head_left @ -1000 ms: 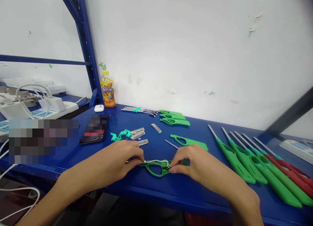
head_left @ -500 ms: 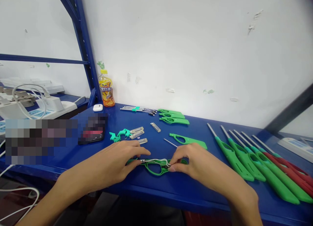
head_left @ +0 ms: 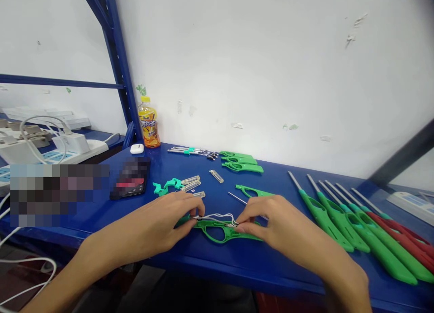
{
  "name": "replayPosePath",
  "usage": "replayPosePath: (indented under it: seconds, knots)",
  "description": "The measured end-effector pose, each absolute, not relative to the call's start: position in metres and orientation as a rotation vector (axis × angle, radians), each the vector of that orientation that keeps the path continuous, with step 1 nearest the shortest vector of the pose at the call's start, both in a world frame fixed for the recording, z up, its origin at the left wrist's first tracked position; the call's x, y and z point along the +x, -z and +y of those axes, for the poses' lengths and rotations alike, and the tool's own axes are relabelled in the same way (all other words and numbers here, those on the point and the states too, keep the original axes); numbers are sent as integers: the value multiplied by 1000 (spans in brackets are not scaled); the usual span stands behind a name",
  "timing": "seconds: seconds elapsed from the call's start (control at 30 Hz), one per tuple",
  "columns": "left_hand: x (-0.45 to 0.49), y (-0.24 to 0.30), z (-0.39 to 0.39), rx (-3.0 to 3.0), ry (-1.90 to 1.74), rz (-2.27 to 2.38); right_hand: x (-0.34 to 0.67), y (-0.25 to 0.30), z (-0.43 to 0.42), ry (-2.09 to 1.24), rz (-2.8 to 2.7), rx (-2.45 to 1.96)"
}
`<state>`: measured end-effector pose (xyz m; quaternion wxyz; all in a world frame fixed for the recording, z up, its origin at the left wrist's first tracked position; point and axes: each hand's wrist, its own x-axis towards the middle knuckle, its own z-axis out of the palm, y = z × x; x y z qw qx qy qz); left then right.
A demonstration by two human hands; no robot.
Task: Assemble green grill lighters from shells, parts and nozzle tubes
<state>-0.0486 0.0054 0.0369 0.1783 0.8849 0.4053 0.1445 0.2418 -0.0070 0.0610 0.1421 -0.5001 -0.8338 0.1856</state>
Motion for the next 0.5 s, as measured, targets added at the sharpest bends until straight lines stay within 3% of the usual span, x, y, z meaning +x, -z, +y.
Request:
replayPosePath:
  seconds: [0.5]
  knots:
    - [-48, -42, 7, 2529, -446, 1099, 242, -63, -7, -499, -2413, -1456]
